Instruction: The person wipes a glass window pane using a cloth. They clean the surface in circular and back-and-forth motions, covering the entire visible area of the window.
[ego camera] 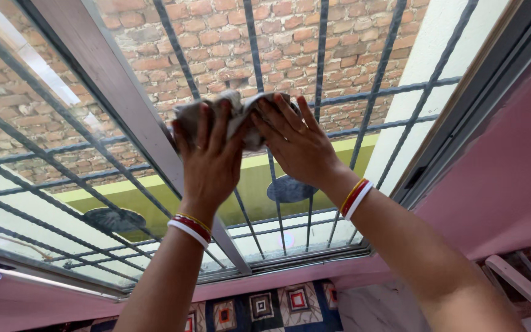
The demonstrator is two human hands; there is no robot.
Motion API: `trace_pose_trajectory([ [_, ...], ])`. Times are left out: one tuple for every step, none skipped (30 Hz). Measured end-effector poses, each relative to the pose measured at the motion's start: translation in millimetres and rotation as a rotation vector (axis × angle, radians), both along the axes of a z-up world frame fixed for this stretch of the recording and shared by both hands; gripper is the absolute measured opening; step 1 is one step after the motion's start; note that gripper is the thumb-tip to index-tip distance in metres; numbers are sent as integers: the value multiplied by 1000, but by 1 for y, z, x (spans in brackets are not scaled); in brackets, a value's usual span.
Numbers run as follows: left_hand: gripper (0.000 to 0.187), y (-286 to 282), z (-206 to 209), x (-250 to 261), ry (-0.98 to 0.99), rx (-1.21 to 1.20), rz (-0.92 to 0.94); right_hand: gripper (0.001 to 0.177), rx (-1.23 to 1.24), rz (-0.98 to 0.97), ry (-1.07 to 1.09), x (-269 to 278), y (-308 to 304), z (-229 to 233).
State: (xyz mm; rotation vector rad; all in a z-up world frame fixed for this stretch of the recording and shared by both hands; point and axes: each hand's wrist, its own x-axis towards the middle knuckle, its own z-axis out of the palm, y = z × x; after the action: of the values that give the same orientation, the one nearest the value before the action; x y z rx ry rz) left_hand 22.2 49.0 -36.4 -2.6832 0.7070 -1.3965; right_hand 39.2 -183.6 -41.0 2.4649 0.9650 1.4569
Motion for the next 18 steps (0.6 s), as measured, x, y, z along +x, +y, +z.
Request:
trace_pose_trajectory([
  [50,2,6,2,-14,-21,27,53,11,29,60,6,5,7],
  [51,2,7,1,25,-69,17,55,23,59,120,9,10,12],
  [52,1,8,2,58,-114,8,55,15,71,97,13,14,16],
  [54,0,8,4,90,-159,-1,55,7,84,73,16,17,18],
  [56,-3,4,6,102,-183,28,56,-2,97,51,19,21,18],
  [58,-7,-3,7,113,-207,57,55,5,92,48,20,25,15],
  [59,-10,-10,11,121,-232,82,55,13,83,41,21,29,9],
  [60,-12,-16,16,115,-239,100,55,20,75,33,23,32,4],
  [61,-13,-26,17,118,-245,118,55,21,63,30,24,34,-3],
  [63,-13,-35,18,122,-251,137,54,22,52,27,25,36,-10],
  [63,-13,-45,19,121,-253,139,54,23,39,25,24,37,-18],
  [63,-13,-54,20,120,-255,141,55,13,43,34,23,37,-26],
  [63,-12,-61,21,113,-258,143,55,3,47,37,22,37,-31],
  [64,-13,-68,19,138,-283,115,56,-7,52,40,21,37,-35],
  [65,-15,-76,14,165,-309,91,56,-37,42,23,17,35,-40],
  [66,-17,-83,8,191,-335,66,56,-66,32,5,14,31,-44],
  [67,-21,-87,3,199,-334,37,56,-97,18,-16,12,26,-45],
  [68,-25,-89,-3,206,-333,7,55,-119,4,-39,11,20,-46],
])
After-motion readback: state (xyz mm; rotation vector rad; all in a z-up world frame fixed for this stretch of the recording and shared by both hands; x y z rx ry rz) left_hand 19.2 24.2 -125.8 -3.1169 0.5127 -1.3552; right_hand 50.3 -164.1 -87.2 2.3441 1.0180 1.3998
